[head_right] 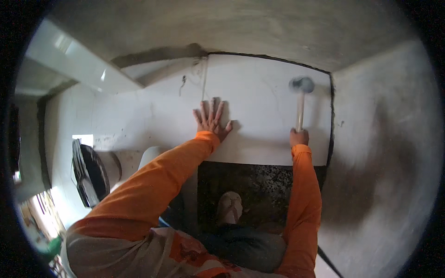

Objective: The person lays floor tiles by spreading mortar with a trowel, placing a tile onto the mortar, and then tapping the tile with a rubber mallet to secure it.

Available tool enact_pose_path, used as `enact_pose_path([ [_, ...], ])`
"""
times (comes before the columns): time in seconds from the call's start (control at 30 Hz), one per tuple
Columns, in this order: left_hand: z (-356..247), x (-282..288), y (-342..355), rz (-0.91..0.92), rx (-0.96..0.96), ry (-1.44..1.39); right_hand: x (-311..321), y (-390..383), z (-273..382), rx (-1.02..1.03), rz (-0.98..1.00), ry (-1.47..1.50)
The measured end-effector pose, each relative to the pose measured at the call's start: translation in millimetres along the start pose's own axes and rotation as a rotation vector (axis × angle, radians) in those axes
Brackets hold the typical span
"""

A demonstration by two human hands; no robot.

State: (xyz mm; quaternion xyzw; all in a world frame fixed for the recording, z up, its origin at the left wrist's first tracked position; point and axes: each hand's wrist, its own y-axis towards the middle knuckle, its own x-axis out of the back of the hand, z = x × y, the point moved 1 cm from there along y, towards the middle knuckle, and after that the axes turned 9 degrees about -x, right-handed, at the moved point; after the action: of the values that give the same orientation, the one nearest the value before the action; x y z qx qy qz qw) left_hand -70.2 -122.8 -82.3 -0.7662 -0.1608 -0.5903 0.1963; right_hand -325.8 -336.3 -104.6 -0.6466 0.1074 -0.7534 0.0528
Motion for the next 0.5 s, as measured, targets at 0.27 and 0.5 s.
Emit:
enact_pose_path([
  [0.27,3,7,14,0.094,0.126,0.132,31,1,53,0.035,0.001,0.526],
  [0.5,-31,6,47,0.083,-0.68,0.224,59,-47,6,0.02,0.09,0.338],
])
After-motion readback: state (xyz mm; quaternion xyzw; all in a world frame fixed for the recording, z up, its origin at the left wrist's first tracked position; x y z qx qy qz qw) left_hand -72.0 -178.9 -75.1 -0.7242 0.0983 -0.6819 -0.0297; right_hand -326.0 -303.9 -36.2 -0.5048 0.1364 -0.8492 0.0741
